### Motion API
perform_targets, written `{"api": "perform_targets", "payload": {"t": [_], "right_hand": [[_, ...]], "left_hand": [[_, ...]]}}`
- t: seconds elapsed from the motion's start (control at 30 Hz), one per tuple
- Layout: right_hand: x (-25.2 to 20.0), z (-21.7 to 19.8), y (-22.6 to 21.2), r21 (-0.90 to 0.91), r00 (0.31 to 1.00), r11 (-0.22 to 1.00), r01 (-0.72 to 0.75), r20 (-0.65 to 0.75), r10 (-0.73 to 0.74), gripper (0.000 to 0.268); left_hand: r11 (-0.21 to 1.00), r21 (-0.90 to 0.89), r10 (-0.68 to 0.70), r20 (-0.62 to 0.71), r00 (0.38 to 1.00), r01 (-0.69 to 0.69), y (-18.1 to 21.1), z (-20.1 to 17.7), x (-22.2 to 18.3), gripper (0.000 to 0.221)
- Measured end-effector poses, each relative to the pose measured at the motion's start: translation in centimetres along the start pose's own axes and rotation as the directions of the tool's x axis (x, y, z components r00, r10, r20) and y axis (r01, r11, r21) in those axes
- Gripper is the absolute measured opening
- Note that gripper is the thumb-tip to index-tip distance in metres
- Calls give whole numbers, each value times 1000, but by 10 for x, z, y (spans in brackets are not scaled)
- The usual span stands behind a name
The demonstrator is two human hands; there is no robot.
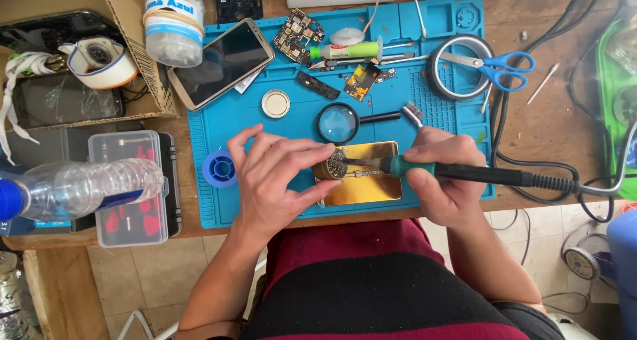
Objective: Cleaning a soldering iron tip and performing repair work on a mobile phone circuit board at a workbench.
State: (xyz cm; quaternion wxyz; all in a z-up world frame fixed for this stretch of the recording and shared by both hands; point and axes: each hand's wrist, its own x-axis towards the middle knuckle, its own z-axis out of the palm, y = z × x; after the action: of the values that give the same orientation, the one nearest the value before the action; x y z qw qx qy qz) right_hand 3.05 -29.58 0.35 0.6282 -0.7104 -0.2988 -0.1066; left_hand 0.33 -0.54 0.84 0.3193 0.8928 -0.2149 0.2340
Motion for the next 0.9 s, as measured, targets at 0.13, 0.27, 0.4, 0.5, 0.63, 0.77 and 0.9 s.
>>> {"api": "perform_targets", "payload": {"t": [0.13, 0.27, 0.4, 0.5, 0.63, 0.77, 0.9], "right_hand": [[4, 0, -4, -23, 999, 1000, 9, 50, -7, 20], [14, 3, -14, -71, 997, 997, 29, 77, -24, 21], [13, 7, -10, 82, 998, 996, -29, 57, 24, 23], [7, 8, 2, 45, 1000, 999, -18, 22, 17, 22], [4, 9, 2, 171, 998, 983, -64, 35, 59, 22], [4, 8, -2, 75, 999, 996, -49, -12, 50, 24], [5, 11, -2, 41, 1000, 999, -5, -15, 6, 21]], "left_hand": [[1000, 5, 21, 0, 1000, -21, 1, -1, 1, 38], [1000, 6, 27, -1, 1000, -27, 0, -2, 1, 36], [999, -33, 27, 0, 1000, -27, 1, 0, -1, 35], [999, -11, 37, 0, 999, -37, -1, -1, 0, 35], [999, -47, 22, 5, 1000, -21, 0, 0, -3, 36], [999, -20, 27, -9, 1000, -27, 0, 2, 0, 37], [1000, -20, 3, -16, 1000, -4, 0, -2, 3, 37]]}}
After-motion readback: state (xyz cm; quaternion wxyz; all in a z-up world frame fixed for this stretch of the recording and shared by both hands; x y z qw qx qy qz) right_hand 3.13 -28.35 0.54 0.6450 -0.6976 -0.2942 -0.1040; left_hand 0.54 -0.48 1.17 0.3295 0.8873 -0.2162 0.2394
